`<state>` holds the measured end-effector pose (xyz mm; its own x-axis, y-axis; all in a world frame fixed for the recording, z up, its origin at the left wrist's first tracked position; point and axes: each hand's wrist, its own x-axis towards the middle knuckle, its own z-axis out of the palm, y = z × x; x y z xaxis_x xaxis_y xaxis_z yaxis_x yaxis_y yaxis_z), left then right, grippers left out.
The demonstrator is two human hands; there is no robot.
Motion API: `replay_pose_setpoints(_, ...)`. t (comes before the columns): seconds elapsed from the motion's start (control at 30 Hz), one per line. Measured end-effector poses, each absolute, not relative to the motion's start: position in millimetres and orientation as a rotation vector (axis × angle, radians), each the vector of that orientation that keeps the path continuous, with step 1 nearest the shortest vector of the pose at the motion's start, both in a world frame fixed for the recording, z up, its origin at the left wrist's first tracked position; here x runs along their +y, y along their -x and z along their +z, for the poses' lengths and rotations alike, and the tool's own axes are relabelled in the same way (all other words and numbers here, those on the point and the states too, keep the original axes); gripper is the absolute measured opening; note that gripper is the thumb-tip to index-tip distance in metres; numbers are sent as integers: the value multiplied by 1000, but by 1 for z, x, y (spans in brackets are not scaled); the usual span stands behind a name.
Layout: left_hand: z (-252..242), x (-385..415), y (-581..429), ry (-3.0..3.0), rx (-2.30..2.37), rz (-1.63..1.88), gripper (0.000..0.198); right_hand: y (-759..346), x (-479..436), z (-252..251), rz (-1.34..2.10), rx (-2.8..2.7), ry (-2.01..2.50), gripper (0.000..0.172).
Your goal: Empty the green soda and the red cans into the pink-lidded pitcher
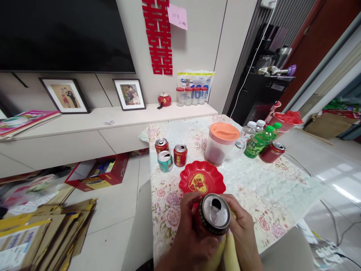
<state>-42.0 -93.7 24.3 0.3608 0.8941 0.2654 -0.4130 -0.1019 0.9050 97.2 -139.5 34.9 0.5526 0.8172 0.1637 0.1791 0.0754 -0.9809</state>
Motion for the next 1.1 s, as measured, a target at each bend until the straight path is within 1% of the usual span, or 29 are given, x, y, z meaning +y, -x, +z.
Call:
replay_pose_setpoints(0.07, 23, -92, 44, -1244, 489, 1146, 60, -96, -142, 37, 525, -900, 1465, 30)
replay_pose_setpoints(0.1, 22, -92, 46, -1264, 492, 1109, 60, -96, -143, 38, 476, -888, 1475, 29)
replay_pose_setpoints(0.23, 15, -95, 52, -1297, 594, 975, 66, -92, -145, 41, 276, -896, 1491, 21)
replay_pose_setpoints(0.33, 15, -99, 49, -1226, 545, 985, 73, -87, -143, 41, 225, -960, 1477, 18)
replay_pose_setpoints(0.47, 25, -101, 39, -1112, 533, 1086, 61, -80, -143, 46, 161, -990, 1449, 16)
replay_pose_setpoints(0.53, 30, -100, 35, -1106, 562, 1068, 57, -79, -145, 52, 112, -980, 1434, 16)
replay_pose_setpoints(0.63, 37, -100, 33, -1088, 579, 980, 61, -83, -150, 65, 68, -995, 1443, 18)
replay_pose_setpoints(0.73, 44, -100, 34, -1091, 498, 948, 69, -90, -153, 77, 141, -992, 1466, 23)
replay_pose_setpoints(0.87, 50, -101, 37, -1168, 475, 926, 66, -101, -148, 79, 391, -921, 1423, 29)
replay_pose_setpoints(1.0, 40, -102, 41, -1271, 486, 1063, 64, -104, -140, 58, 652, -864, 1385, 31)
replay_pose_setpoints(1.1, 31, -103, 42, -1270, 530, 1116, 69, -100, -138, 39, 686, -846, 1376, 29)
